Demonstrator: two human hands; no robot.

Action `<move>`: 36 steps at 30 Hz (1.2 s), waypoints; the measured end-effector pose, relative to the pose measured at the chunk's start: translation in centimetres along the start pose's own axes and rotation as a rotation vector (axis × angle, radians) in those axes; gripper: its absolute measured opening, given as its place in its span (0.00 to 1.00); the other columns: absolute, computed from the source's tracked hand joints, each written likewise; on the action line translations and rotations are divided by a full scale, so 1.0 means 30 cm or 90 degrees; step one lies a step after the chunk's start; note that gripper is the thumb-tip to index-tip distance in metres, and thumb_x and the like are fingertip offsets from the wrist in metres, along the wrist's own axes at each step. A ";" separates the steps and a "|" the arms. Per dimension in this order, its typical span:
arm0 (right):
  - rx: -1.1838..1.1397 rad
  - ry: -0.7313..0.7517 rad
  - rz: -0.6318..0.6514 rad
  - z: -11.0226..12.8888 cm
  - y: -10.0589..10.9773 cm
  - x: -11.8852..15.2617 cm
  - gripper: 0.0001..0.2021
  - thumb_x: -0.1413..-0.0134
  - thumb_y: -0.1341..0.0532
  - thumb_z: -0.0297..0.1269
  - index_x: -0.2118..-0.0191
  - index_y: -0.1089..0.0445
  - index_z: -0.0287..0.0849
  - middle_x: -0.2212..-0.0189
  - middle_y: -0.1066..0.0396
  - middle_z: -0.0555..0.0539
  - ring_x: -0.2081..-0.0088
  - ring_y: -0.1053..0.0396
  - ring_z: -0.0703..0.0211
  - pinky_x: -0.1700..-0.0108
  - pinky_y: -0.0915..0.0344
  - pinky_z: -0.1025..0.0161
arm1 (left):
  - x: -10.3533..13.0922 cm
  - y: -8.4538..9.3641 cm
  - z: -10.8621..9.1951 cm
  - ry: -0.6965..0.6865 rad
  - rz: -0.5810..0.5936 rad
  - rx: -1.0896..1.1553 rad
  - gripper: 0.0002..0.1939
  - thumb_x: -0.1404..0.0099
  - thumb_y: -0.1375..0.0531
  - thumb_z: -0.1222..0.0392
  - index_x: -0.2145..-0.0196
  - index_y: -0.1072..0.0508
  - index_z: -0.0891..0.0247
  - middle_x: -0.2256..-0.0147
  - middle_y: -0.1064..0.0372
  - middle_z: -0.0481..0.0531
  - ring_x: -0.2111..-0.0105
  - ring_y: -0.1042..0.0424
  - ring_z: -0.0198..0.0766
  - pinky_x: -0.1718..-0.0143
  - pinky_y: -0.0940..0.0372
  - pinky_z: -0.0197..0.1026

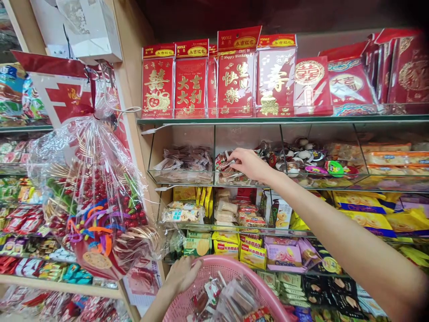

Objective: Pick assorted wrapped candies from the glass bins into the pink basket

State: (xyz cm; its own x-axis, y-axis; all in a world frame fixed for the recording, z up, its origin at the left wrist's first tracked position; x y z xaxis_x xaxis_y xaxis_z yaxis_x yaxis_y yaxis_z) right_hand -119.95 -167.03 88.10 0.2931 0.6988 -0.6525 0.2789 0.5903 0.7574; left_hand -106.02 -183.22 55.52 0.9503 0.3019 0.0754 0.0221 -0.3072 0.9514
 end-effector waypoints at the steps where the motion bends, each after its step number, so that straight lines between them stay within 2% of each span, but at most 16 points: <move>1: 0.002 0.001 -0.008 -0.002 0.000 -0.001 0.06 0.49 0.43 0.29 0.66 0.29 0.38 0.69 0.34 0.47 0.70 0.37 0.63 0.65 0.44 0.65 | 0.002 0.001 0.003 0.001 -0.002 0.002 0.27 0.37 0.64 0.45 0.65 0.30 0.60 0.64 0.28 0.59 0.60 0.31 0.48 0.63 0.41 0.44; 7: -0.041 -0.011 -0.091 -0.012 0.038 0.000 0.07 0.48 0.43 0.32 0.71 0.29 0.38 0.73 0.31 0.48 0.71 0.37 0.63 0.67 0.45 0.66 | 0.007 0.004 0.018 0.015 -0.001 0.018 0.29 0.38 0.64 0.42 0.63 0.30 0.61 0.63 0.29 0.60 0.59 0.31 0.50 0.60 0.41 0.47; 12: -0.120 -0.080 -0.142 -0.053 0.073 0.011 0.07 0.51 0.42 0.35 0.72 0.28 0.38 0.75 0.28 0.49 0.73 0.36 0.63 0.68 0.44 0.66 | -0.001 0.004 0.015 0.024 0.002 0.007 0.31 0.38 0.64 0.40 0.62 0.30 0.61 0.62 0.29 0.61 0.58 0.31 0.50 0.59 0.40 0.47; 16: -0.207 -0.134 -0.174 -0.101 0.086 0.028 0.10 0.53 0.42 0.39 0.73 0.28 0.37 0.79 0.31 0.50 0.77 0.38 0.65 0.71 0.43 0.66 | -0.008 0.002 0.005 0.015 0.004 0.007 0.30 0.38 0.63 0.41 0.61 0.30 0.61 0.62 0.28 0.61 0.58 0.31 0.50 0.59 0.40 0.47; 19: -0.297 -0.159 -0.217 -0.120 0.112 0.058 0.13 0.54 0.40 0.42 0.71 0.29 0.36 0.79 0.31 0.49 0.77 0.37 0.64 0.72 0.42 0.66 | -0.013 0.003 0.002 0.010 0.000 0.009 0.31 0.38 0.63 0.40 0.61 0.29 0.61 0.62 0.28 0.61 0.58 0.31 0.50 0.59 0.39 0.48; 23: -0.379 -0.161 -0.267 -0.059 0.182 0.153 0.12 0.53 0.40 0.43 0.68 0.29 0.38 0.75 0.30 0.48 0.74 0.36 0.63 0.71 0.39 0.65 | -0.020 0.006 0.003 0.010 0.002 0.011 0.33 0.39 0.64 0.38 0.62 0.29 0.62 0.62 0.28 0.62 0.58 0.31 0.50 0.59 0.39 0.47; 25: -0.404 -0.155 -0.238 0.010 0.187 0.218 0.11 0.52 0.40 0.43 0.69 0.30 0.39 0.74 0.30 0.48 0.73 0.35 0.63 0.71 0.39 0.65 | -0.021 0.010 0.001 0.012 0.005 0.005 0.32 0.38 0.64 0.39 0.62 0.29 0.62 0.62 0.28 0.62 0.58 0.30 0.50 0.59 0.39 0.47; 26: -0.422 -0.154 -0.200 0.048 0.168 0.251 0.11 0.52 0.40 0.43 0.69 0.30 0.40 0.74 0.30 0.48 0.73 0.35 0.62 0.70 0.39 0.64 | -0.021 0.013 -0.001 0.013 0.007 0.000 0.32 0.38 0.64 0.39 0.62 0.29 0.62 0.61 0.28 0.62 0.58 0.30 0.50 0.59 0.39 0.47; 28: -0.464 -0.161 -0.079 0.122 0.078 0.319 0.10 0.49 0.42 0.43 0.69 0.30 0.40 0.74 0.30 0.49 0.73 0.36 0.63 0.70 0.39 0.65 | -0.019 0.022 -0.009 0.016 0.006 -0.010 0.32 0.38 0.64 0.39 0.61 0.29 0.63 0.62 0.28 0.63 0.58 0.30 0.51 0.60 0.39 0.47; 32: -0.479 -0.181 0.151 0.216 -0.224 0.467 0.10 0.47 0.45 0.39 0.73 0.32 0.41 0.76 0.33 0.51 0.74 0.39 0.65 0.71 0.43 0.67 | -0.015 0.036 -0.035 0.011 0.010 -0.015 0.34 0.38 0.64 0.39 0.61 0.28 0.64 0.62 0.28 0.64 0.59 0.30 0.52 0.62 0.39 0.47; 36: -0.468 -0.234 0.244 0.212 -0.513 0.595 0.07 0.51 0.45 0.32 0.77 0.35 0.39 0.80 0.37 0.53 0.76 0.43 0.66 0.73 0.47 0.69 | -0.013 0.036 -0.049 0.002 0.010 -0.013 0.33 0.38 0.64 0.39 0.63 0.29 0.63 0.62 0.27 0.63 0.59 0.29 0.52 0.62 0.39 0.46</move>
Point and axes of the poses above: each hand's wrist, its own x-axis away from the middle knuckle, its own y-axis out of the back of the hand, z = x × y, the point moved 7 cm from there along -x, towards the middle knuckle
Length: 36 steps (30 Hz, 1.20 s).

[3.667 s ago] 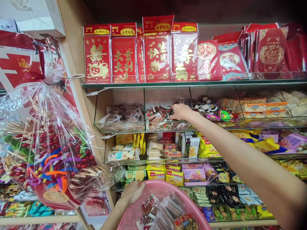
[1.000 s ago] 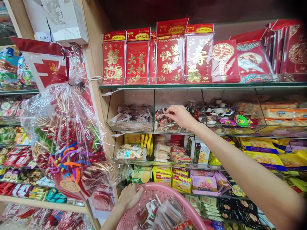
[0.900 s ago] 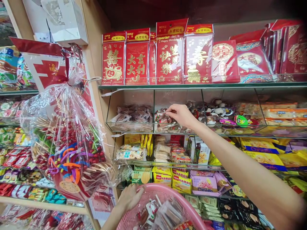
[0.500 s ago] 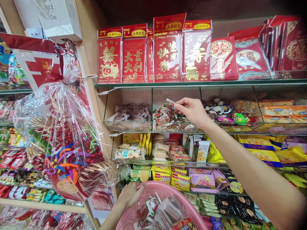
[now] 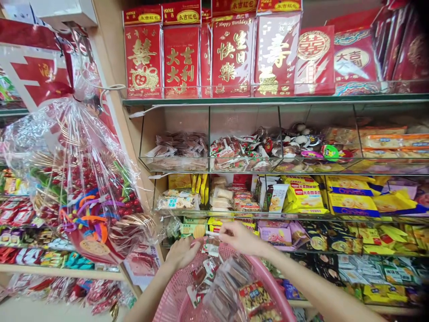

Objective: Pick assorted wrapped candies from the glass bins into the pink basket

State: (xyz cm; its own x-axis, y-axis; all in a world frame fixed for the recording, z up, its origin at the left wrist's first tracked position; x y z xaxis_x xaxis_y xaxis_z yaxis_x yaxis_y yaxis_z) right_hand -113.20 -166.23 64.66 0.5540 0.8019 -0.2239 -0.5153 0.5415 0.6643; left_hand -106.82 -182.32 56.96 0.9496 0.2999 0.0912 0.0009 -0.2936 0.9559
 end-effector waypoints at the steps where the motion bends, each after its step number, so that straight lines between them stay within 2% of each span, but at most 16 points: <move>1: -0.004 -0.020 0.003 -0.047 -0.036 -0.004 0.07 0.52 0.45 0.31 0.78 0.36 0.39 0.81 0.38 0.53 0.76 0.43 0.67 0.74 0.48 0.69 | 0.001 0.000 0.001 0.000 -0.005 0.002 0.33 0.38 0.64 0.39 0.63 0.29 0.63 0.62 0.27 0.62 0.60 0.29 0.51 0.62 0.39 0.46; 4: -0.018 -0.098 0.002 -0.157 -0.114 -0.007 0.07 0.53 0.46 0.31 0.78 0.37 0.39 0.82 0.40 0.54 0.77 0.44 0.67 0.75 0.49 0.70 | 0.006 -0.003 0.013 0.008 -0.013 0.008 0.31 0.38 0.64 0.40 0.66 0.29 0.63 0.62 0.27 0.61 0.60 0.29 0.50 0.62 0.40 0.44; 7: -0.014 -0.153 -0.003 -0.207 -0.166 0.006 0.08 0.53 0.46 0.30 0.80 0.36 0.38 0.83 0.39 0.54 0.78 0.43 0.66 0.74 0.48 0.69 | 0.011 -0.011 0.025 0.011 -0.007 0.022 0.29 0.37 0.63 0.42 0.66 0.29 0.62 0.63 0.27 0.60 0.59 0.29 0.48 0.62 0.40 0.43; 11: 0.112 -0.157 -0.017 -0.211 -0.213 0.040 0.08 0.55 0.45 0.27 0.81 0.34 0.39 0.77 0.32 0.49 0.71 0.36 0.61 0.69 0.45 0.66 | 0.014 -0.025 0.030 -0.002 -0.007 0.030 0.29 0.37 0.64 0.42 0.66 0.29 0.61 0.64 0.28 0.59 0.60 0.29 0.49 0.63 0.41 0.43; 15: 0.320 -0.190 -0.006 -0.180 -0.199 0.070 0.06 0.52 0.43 0.30 0.69 0.29 0.40 0.68 0.29 0.41 0.65 0.32 0.52 0.66 0.42 0.63 | 0.015 -0.038 0.039 0.000 -0.014 0.020 0.28 0.37 0.63 0.44 0.65 0.30 0.62 0.64 0.28 0.60 0.60 0.30 0.49 0.64 0.41 0.43; 17: 0.341 -0.161 -0.023 -0.114 -0.140 0.063 0.08 0.49 0.45 0.32 0.65 0.30 0.40 0.66 0.29 0.39 0.64 0.32 0.51 0.66 0.42 0.62 | 0.016 -0.041 0.041 -0.004 -0.017 0.020 0.27 0.37 0.63 0.45 0.65 0.30 0.62 0.64 0.28 0.60 0.60 0.30 0.48 0.64 0.41 0.43; 19: 0.333 -0.115 -0.068 -0.011 -0.035 0.042 0.09 0.46 0.47 0.34 0.68 0.30 0.40 0.68 0.28 0.42 0.67 0.31 0.54 0.68 0.44 0.64 | 0.016 -0.043 0.041 -0.009 -0.017 0.021 0.27 0.36 0.64 0.45 0.65 0.30 0.61 0.64 0.28 0.60 0.61 0.30 0.48 0.64 0.41 0.43; 21: 0.326 -0.056 -0.159 0.121 0.111 0.017 0.12 0.44 0.50 0.35 0.73 0.32 0.41 0.71 0.29 0.45 0.70 0.32 0.58 0.69 0.45 0.65 | 0.014 -0.047 0.042 -0.004 -0.009 0.020 0.28 0.37 0.64 0.45 0.65 0.30 0.62 0.64 0.28 0.60 0.61 0.30 0.49 0.64 0.41 0.44; 24: 0.319 0.060 -0.339 0.326 0.351 -0.022 0.15 0.42 0.51 0.40 0.75 0.34 0.41 0.77 0.31 0.50 0.74 0.35 0.63 0.69 0.46 0.66 | 0.009 -0.052 0.041 0.010 -0.001 0.022 0.29 0.37 0.64 0.43 0.65 0.30 0.62 0.64 0.28 0.61 0.61 0.30 0.50 0.64 0.41 0.45; 27: 0.348 0.094 -0.479 0.442 0.546 -0.088 0.15 0.44 0.50 0.41 0.75 0.33 0.42 0.78 0.31 0.50 0.74 0.36 0.62 0.69 0.46 0.66 | 0.009 -0.053 0.032 0.001 -0.004 0.020 0.29 0.37 0.64 0.44 0.64 0.30 0.62 0.64 0.28 0.61 0.61 0.30 0.51 0.63 0.41 0.46; 29: 0.406 0.057 -0.510 0.457 0.633 -0.162 0.13 0.46 0.48 0.41 0.74 0.32 0.42 0.74 0.29 0.47 0.70 0.34 0.58 0.67 0.45 0.65 | 0.012 -0.050 0.032 0.000 -0.009 0.023 0.29 0.37 0.64 0.44 0.64 0.30 0.62 0.65 0.28 0.61 0.61 0.30 0.51 0.63 0.40 0.46; 31: 0.456 -0.016 -0.489 0.429 0.685 -0.246 0.12 0.48 0.46 0.42 0.74 0.30 0.41 0.70 0.28 0.43 0.65 0.33 0.53 0.66 0.43 0.63 | 0.018 -0.046 0.038 0.006 -0.015 0.032 0.29 0.37 0.64 0.44 0.64 0.30 0.62 0.65 0.28 0.61 0.60 0.30 0.51 0.64 0.40 0.46; 34: 0.463 -0.126 -0.405 0.361 0.712 -0.347 0.16 0.49 0.46 0.46 0.75 0.29 0.40 0.70 0.28 0.39 0.63 0.32 0.49 0.66 0.41 0.61 | 0.029 -0.042 0.052 0.015 -0.021 0.040 0.28 0.37 0.64 0.44 0.64 0.29 0.61 0.64 0.27 0.61 0.60 0.30 0.51 0.63 0.41 0.46; 36: 0.449 -0.150 -0.377 0.341 0.714 -0.385 0.17 0.50 0.46 0.47 0.76 0.30 0.40 0.69 0.28 0.38 0.63 0.31 0.48 0.66 0.41 0.60 | 0.033 -0.042 0.063 0.023 -0.024 0.038 0.29 0.37 0.64 0.44 0.64 0.29 0.61 0.64 0.27 0.61 0.60 0.30 0.51 0.64 0.41 0.45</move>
Point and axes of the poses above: each hand's wrist, its own x-axis away from the middle knuckle, its own y-axis out of the back of the hand, z = x × y, the point moved 7 cm from there along -x, towards the middle knuckle
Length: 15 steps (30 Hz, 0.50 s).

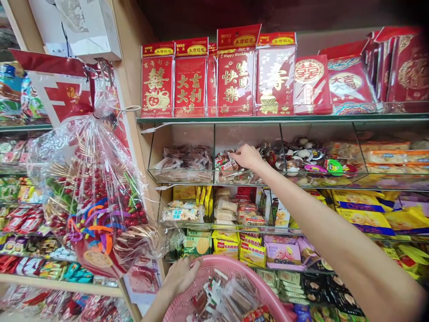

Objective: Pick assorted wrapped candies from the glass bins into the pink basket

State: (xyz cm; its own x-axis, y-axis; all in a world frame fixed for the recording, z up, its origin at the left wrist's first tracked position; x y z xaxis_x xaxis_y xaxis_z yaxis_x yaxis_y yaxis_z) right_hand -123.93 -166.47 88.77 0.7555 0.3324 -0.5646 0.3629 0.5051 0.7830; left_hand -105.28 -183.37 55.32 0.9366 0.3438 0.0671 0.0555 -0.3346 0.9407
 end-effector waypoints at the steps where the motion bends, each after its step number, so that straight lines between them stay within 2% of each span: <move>1: -0.005 -0.001 0.004 0.004 -0.006 -0.010 0.17 0.50 0.46 0.48 0.76 0.30 0.40 0.69 0.28 0.38 0.63 0.31 0.48 0.66 0.40 0.60 | 0.001 0.000 0.005 0.003 -0.002 -0.002 0.29 0.37 0.64 0.43 0.64 0.29 0.62 0.64 0.28 0.62 0.61 0.30 0.51 0.64 0.41 0.46; 8: -0.099 -0.031 0.011 0.010 -0.039 -0.050 0.10 0.58 0.38 0.41 0.80 0.34 0.41 0.74 0.31 0.45 0.66 0.32 0.53 0.68 0.41 0.62 | -0.003 -0.001 0.025 0.014 -0.002 0.000 0.29 0.37 0.63 0.44 0.63 0.29 0.63 0.65 0.28 0.62 0.60 0.30 0.51 0.64 0.42 0.44; 12: -0.289 -0.084 -0.024 -0.008 -0.057 -0.058 0.11 0.59 0.37 0.37 0.83 0.37 0.41 0.81 0.37 0.50 0.72 0.35 0.59 0.70 0.41 0.64 | 0.000 0.005 0.023 0.016 0.001 0.001 0.29 0.37 0.63 0.44 0.64 0.29 0.64 0.65 0.28 0.62 0.60 0.30 0.51 0.64 0.42 0.45; 15: -0.465 -0.127 -0.057 -0.025 -0.063 -0.065 0.10 0.57 0.38 0.34 0.82 0.38 0.40 0.82 0.38 0.51 0.75 0.36 0.63 0.72 0.39 0.66 | 0.002 0.009 0.022 0.015 -0.002 0.006 0.29 0.37 0.63 0.43 0.64 0.29 0.64 0.65 0.28 0.63 0.61 0.30 0.51 0.64 0.42 0.45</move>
Point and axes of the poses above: each hand's wrist, its own x-axis away from the middle knuckle, its own y-axis out of the back of the hand, z = x × y, the point moved 7 cm from there along -x, towards the middle knuckle
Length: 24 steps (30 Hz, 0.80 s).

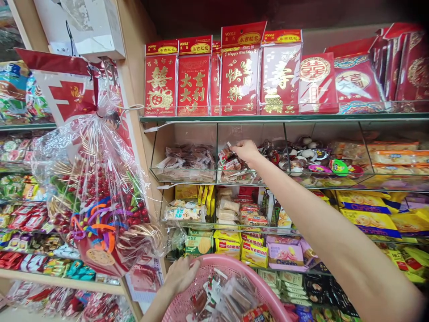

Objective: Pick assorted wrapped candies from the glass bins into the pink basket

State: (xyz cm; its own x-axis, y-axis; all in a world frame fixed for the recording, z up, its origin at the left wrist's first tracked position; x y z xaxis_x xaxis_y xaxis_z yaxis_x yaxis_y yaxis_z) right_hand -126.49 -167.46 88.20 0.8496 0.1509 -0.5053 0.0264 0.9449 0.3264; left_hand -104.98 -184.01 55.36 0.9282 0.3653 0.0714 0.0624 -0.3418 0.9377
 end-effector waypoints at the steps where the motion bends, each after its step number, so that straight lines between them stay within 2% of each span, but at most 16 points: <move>1: -0.036 -0.007 -0.002 -0.001 0.003 -0.003 0.09 0.55 0.39 0.33 0.81 0.38 0.40 0.81 0.37 0.51 0.75 0.36 0.63 0.72 0.38 0.66 | -0.001 0.001 0.000 -0.002 -0.002 0.002 0.30 0.38 0.63 0.43 0.65 0.29 0.63 0.65 0.28 0.63 0.61 0.30 0.51 0.64 0.42 0.45; 4: -0.129 -0.031 0.006 0.002 0.027 0.004 0.07 0.50 0.43 0.31 0.77 0.38 0.40 0.80 0.35 0.51 0.76 0.34 0.65 0.72 0.35 0.67 | -0.005 -0.002 0.006 -0.003 -0.007 0.003 0.31 0.38 0.64 0.41 0.65 0.29 0.63 0.65 0.28 0.62 0.61 0.30 0.52 0.65 0.42 0.45; 7: -0.274 -0.051 -0.006 0.018 0.093 0.066 0.06 0.50 0.42 0.29 0.76 0.38 0.39 0.79 0.35 0.51 0.75 0.32 0.66 0.69 0.32 0.67 | -0.012 -0.007 0.015 -0.003 -0.007 0.001 0.32 0.38 0.64 0.40 0.64 0.29 0.62 0.65 0.27 0.62 0.61 0.30 0.52 0.65 0.41 0.45; 11: -0.366 0.010 0.034 0.050 0.192 0.247 0.06 0.52 0.38 0.34 0.74 0.36 0.38 0.75 0.32 0.50 0.72 0.31 0.66 0.66 0.30 0.65 | -0.021 -0.005 0.019 -0.008 -0.005 0.001 0.32 0.38 0.66 0.40 0.65 0.29 0.62 0.66 0.27 0.61 0.62 0.29 0.51 0.65 0.41 0.45; 13: -0.365 0.026 0.109 0.027 0.190 0.359 0.09 0.54 0.37 0.39 0.73 0.34 0.39 0.73 0.30 0.50 0.71 0.31 0.66 0.66 0.30 0.65 | -0.024 0.001 0.012 -0.015 0.001 0.007 0.34 0.37 0.67 0.40 0.66 0.29 0.61 0.65 0.27 0.60 0.61 0.29 0.51 0.64 0.41 0.45; 15: -0.337 -0.011 0.219 -0.049 0.125 0.471 0.12 0.56 0.36 0.43 0.72 0.34 0.39 0.73 0.30 0.50 0.73 0.31 0.66 0.67 0.31 0.66 | -0.025 0.008 0.001 -0.021 0.010 0.013 0.35 0.37 0.69 0.40 0.65 0.28 0.61 0.64 0.27 0.61 0.60 0.29 0.51 0.63 0.40 0.46; 18: -0.283 -0.108 0.389 -0.234 -0.053 0.632 0.14 0.57 0.37 0.46 0.72 0.34 0.39 0.74 0.30 0.50 0.73 0.31 0.65 0.68 0.31 0.65 | -0.024 0.022 -0.022 -0.026 0.018 0.010 0.37 0.37 0.70 0.41 0.64 0.27 0.62 0.63 0.27 0.61 0.60 0.29 0.50 0.62 0.40 0.46; 21: -0.232 -0.186 0.452 -0.435 -0.220 0.755 0.13 0.57 0.38 0.45 0.74 0.36 0.39 0.77 0.32 0.52 0.75 0.32 0.64 0.70 0.32 0.64 | -0.022 0.032 -0.039 -0.020 0.011 0.010 0.38 0.37 0.71 0.40 0.65 0.27 0.62 0.64 0.27 0.60 0.61 0.29 0.49 0.62 0.40 0.45; 24: -0.184 -0.233 0.468 -0.577 -0.321 0.839 0.12 0.58 0.38 0.42 0.76 0.38 0.39 0.79 0.35 0.54 0.78 0.33 0.65 0.74 0.34 0.65 | -0.016 0.034 -0.048 -0.015 0.011 0.009 0.38 0.37 0.71 0.40 0.64 0.27 0.62 0.64 0.27 0.60 0.61 0.29 0.50 0.63 0.40 0.45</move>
State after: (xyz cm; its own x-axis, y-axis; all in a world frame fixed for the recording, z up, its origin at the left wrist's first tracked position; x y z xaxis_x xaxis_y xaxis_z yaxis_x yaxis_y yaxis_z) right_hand -114.49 -167.73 58.49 0.7157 0.6959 0.0585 -0.6881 0.6884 0.2292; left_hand -105.89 -183.30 56.77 0.9376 0.3387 0.0787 0.0518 -0.3600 0.9315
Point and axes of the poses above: each hand's wrist, its own x-axis away from the middle knuckle, its own y-axis out of the back of the hand, z = x × y, the point moved 7 cm from there along -x, towards the middle knuckle
